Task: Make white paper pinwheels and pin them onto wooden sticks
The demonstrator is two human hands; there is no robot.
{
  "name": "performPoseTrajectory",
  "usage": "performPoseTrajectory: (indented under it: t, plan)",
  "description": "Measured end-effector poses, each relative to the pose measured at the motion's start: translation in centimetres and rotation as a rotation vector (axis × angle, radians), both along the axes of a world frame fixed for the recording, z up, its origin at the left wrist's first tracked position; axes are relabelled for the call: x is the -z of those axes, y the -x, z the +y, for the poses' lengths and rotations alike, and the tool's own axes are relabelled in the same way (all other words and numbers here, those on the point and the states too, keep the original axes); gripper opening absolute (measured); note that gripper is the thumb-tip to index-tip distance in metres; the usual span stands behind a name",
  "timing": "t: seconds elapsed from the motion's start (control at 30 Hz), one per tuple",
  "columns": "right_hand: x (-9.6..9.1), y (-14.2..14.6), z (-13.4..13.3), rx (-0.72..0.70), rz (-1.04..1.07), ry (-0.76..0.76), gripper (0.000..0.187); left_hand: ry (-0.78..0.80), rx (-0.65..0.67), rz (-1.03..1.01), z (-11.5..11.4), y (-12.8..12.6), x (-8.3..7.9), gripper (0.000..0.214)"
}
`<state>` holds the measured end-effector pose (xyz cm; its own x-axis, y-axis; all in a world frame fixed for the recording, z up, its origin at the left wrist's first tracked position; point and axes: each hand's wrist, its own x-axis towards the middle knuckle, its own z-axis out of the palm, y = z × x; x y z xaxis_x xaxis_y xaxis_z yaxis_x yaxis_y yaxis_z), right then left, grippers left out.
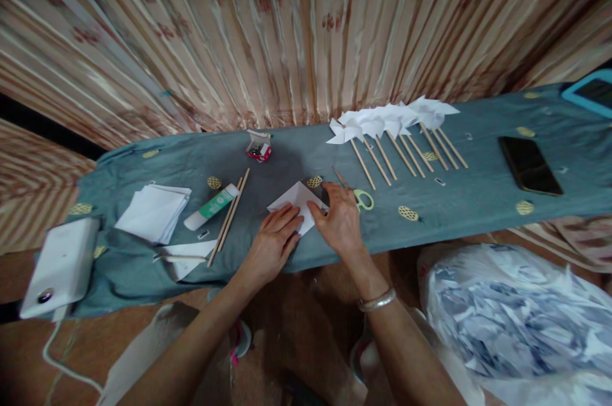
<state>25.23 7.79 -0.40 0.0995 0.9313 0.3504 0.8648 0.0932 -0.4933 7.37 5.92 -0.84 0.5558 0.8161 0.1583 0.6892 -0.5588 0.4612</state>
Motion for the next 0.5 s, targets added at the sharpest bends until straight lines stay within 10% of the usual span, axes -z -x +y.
performPoseTrajectory:
  t: [0.5]
  plan:
    - [1.2, -0.1, -0.5, 0.057, -0.115, 0.02, 0.047, 0.029, 0.006, -0.022, 0.2, 0.3, 0.1, 0.037]
